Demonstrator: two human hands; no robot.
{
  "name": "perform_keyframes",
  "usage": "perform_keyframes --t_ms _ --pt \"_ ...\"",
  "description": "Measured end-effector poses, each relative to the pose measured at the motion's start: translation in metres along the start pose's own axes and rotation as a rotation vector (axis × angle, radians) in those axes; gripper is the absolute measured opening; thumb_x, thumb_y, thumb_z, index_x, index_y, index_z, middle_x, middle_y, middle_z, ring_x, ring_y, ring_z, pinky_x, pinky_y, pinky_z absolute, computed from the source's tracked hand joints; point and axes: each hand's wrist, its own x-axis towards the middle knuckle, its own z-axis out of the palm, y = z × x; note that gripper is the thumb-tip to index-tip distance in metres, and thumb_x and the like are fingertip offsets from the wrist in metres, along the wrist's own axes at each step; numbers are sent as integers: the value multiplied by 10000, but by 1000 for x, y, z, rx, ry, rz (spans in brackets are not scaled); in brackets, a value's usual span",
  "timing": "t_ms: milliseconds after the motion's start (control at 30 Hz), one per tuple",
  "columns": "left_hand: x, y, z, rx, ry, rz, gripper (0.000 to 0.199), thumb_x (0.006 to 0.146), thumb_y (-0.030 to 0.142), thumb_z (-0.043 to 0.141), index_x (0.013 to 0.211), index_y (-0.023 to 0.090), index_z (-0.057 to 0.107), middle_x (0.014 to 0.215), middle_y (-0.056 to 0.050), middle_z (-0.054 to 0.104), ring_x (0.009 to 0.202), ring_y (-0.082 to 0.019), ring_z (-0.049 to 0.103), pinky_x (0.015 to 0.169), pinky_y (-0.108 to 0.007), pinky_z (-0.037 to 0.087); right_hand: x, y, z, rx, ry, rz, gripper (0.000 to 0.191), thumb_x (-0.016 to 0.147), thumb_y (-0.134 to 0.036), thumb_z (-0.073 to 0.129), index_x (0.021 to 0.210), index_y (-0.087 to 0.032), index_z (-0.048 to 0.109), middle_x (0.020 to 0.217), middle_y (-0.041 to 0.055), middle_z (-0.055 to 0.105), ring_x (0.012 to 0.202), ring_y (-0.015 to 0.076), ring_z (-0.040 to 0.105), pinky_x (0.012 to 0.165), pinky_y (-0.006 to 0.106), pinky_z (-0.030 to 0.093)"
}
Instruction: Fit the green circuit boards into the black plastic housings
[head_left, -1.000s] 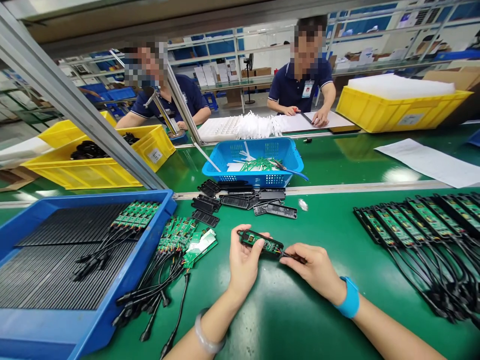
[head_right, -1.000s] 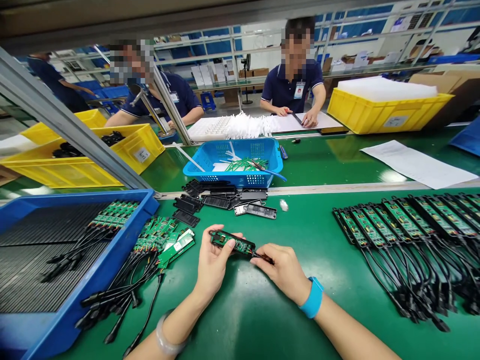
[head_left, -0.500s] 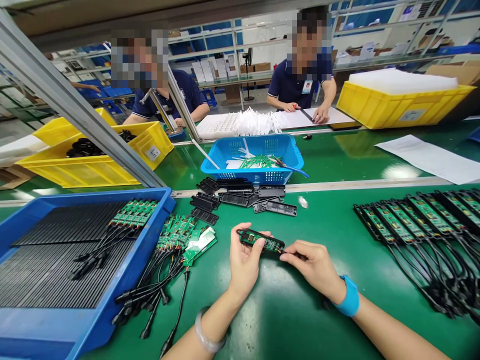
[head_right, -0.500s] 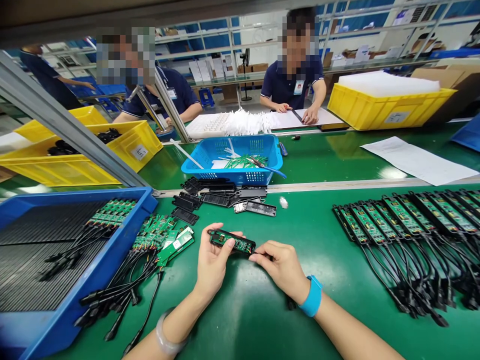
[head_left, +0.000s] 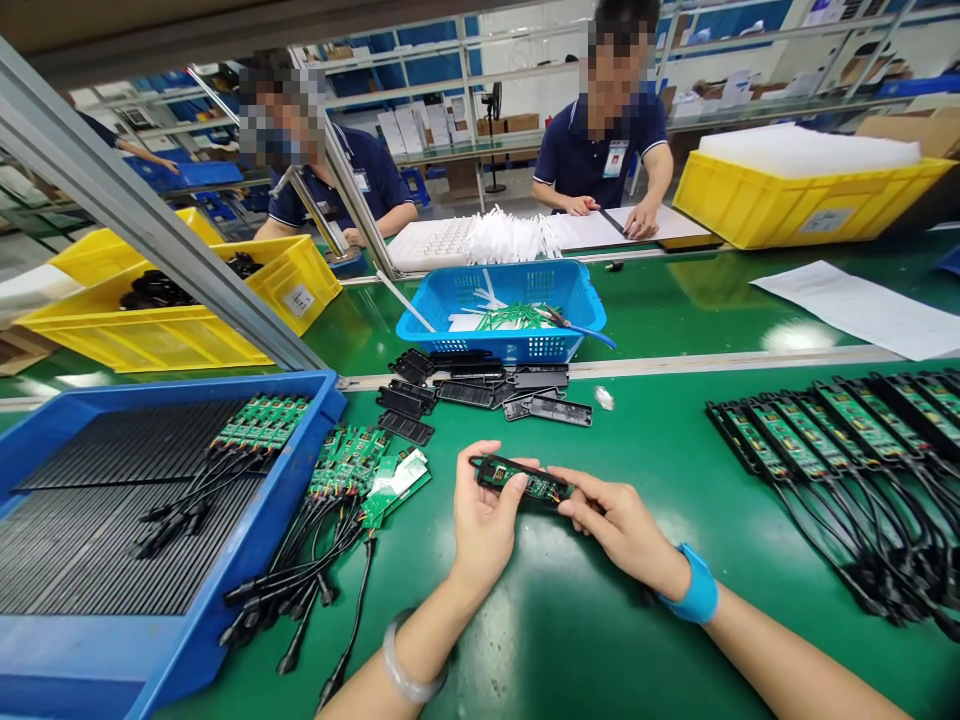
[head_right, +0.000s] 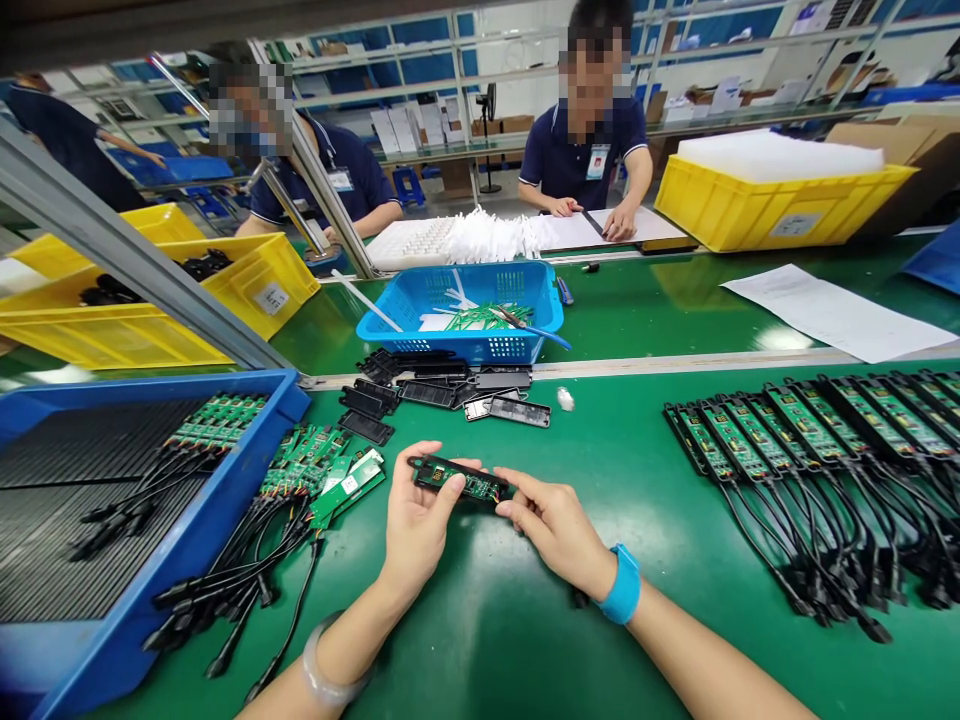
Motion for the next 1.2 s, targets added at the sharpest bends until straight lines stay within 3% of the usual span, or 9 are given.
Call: perform_keyframes --t_ms 167,333,400,533,667,900,1033,1133,1200 --pt "-1 5 1 11 -12 8 376 799 250 662 1056 210 392 902 -63 719 893 -197 681 826 -331 518 0 1 -1 -45 -4 -39 396 911 -386 463 1244 -196 564 639 -22 563 577 128 495 574 241 396" --pt "-2 7 1 4 -3 29 359 800 244 660 1045 213 399 903 -62 719 898 -199 681 806 -323 525 -1 4 2 -79 101 -112 460 901 -412 479 1294 -176 518 631 -30 523 561 122 467 585 243 401" --pt "-2 7 0 -5 1 25 363 794 248 667 1040 214 402 901 -62 719 896 -203 682 806 -328 525 -1 3 2 -37 85 -89 460 905 -411 469 1293 -168 509 610 -39 512 544 116 461 576 238 400" --pt "-2 6 0 -27 -15 13 367 794 251 668 1039 214 397 891 -60 721 869 -205 686 855 -372 509 -1 -2 3 88 -1 2 337 919 -427 436 1067 -164 587 541 -57 464 512 111 441 521 228 369" --pt "-3 6 1 -40 -21 -21 382 790 252 671 1062 214 405 896 -61 721 832 -201 689 845 -375 511 -1 -4 3 56 -16 -9 277 927 -433 419 888 -185 537 531 -64 452 503 107 421 516 230 338" --pt "-1 7 -1 2 -57 -19 428 783 258 679 1114 220 411 906 -59 721 834 -196 689 818 -345 516 0 -5 0 -41 -21 -26 215 925 -394 437 919 -207 543 562 -58 495 530 122 461 545 237 338" --pt "-1 8 -2 22 -113 -16 400 808 239 648 1124 225 403 923 -56 716 843 -187 684 816 -329 511 -1 -5 2 -65 11 -27 227 925 -397 429 800 -217 488 551 -58 487 515 118 440 525 239 317" --pt "3 8 -4 4 -110 -56 466 797 253 660 1173 220 386 929 -64 714 860 -188 673 830 -325 494 -1 -6 4 -10 -12 0 246 923 -401 434 766 -214 467 537 -61 495 503 110 437 513 232 322" --pt "7 7 -6 -19 -99 -138 502 783 272 669 1192 209 386 899 -64 715 794 -174 665 749 -288 498 -2 -8 3 1 -57 -12 240 895 -409 499 763 -208 492 556 -55 514 519 107 453 516 225 341"
